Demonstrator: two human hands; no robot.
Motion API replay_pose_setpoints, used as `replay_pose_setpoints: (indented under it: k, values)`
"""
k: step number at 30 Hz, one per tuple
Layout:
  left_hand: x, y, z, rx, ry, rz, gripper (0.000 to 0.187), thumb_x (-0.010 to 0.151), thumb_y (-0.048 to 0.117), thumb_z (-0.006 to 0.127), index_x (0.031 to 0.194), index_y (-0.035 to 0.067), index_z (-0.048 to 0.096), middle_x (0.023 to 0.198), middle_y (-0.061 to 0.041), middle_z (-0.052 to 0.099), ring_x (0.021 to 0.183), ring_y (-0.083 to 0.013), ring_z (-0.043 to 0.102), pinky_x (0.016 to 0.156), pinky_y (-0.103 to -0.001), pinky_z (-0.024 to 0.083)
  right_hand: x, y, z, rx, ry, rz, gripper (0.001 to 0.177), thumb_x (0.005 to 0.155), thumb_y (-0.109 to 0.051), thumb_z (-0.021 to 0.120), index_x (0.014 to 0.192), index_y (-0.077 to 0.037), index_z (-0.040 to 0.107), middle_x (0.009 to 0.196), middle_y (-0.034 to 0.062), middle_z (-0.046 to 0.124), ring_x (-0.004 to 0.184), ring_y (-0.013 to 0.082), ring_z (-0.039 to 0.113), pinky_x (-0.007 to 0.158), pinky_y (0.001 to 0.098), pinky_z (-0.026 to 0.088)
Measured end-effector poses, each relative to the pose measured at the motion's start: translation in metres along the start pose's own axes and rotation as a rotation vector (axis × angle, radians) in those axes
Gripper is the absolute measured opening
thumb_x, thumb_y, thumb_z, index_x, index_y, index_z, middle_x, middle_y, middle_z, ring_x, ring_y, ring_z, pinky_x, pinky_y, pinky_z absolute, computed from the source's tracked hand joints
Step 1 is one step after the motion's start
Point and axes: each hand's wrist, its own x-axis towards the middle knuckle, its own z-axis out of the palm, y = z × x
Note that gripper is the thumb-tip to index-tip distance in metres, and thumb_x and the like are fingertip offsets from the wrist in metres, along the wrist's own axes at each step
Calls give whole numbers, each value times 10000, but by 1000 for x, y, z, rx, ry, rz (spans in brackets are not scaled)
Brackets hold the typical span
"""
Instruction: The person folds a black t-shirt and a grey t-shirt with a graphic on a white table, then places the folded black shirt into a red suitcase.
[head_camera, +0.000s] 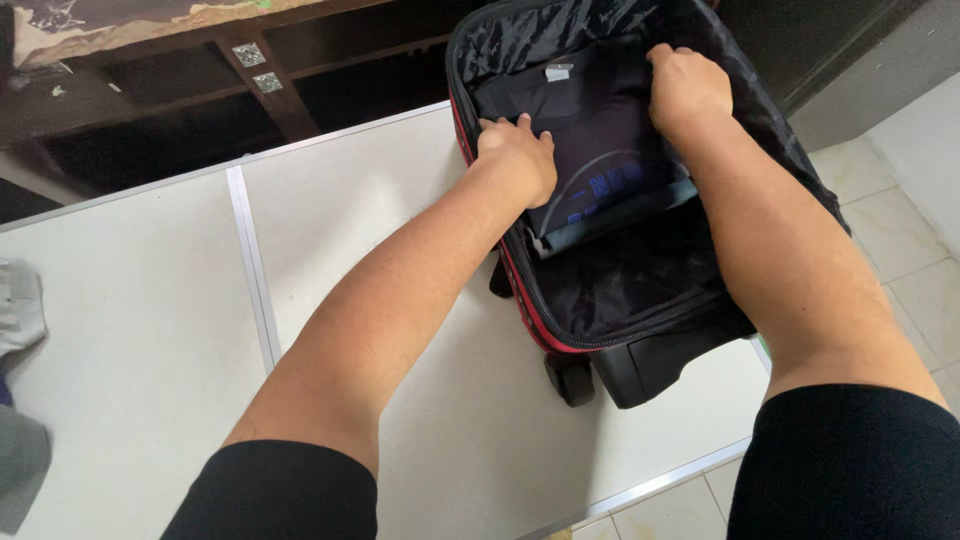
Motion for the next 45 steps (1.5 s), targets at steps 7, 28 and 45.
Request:
replay_pose_setpoints:
  k: [7, 28, 45]
  values:
    - [-17, 2, -15, -50, -35, -15, 1092, 884, 829, 464, 1654, 129, 132, 1700, -239, 83, 1551, -461, 166, 1240, -585, 167, -5, -22, -33, -132, -743, 182, 547, 1011, -512, 630, 1184, -12, 769, 953, 156, 804, 913, 309, 782, 839, 442, 580]
    - [-19, 3, -15, 108, -135, -37, 1327, 716, 927, 606, 1671, 192, 50, 1722, -221, 16, 1561, -485, 120, 1238, -596, 169, -18, -54, 21, -20, 10, -251, 716, 1097, -532, 465, 1591, -24, 368, 1658, 220, 308, 1540, 393, 267, 1203, 617, 227]
    - [-27, -25, 1, -548, 861, -84, 276, 1070, 274, 550, 1288, 149, 666, 1353, -51, 692, 1359, -198, 540, 1255, -454, 264, -9, -82, 14, 198, -220, -433, 747, 947, -524, 581, 1603, -247, 355, 1733, 153, 156, 1583, 377, 151, 1203, 744, 147]
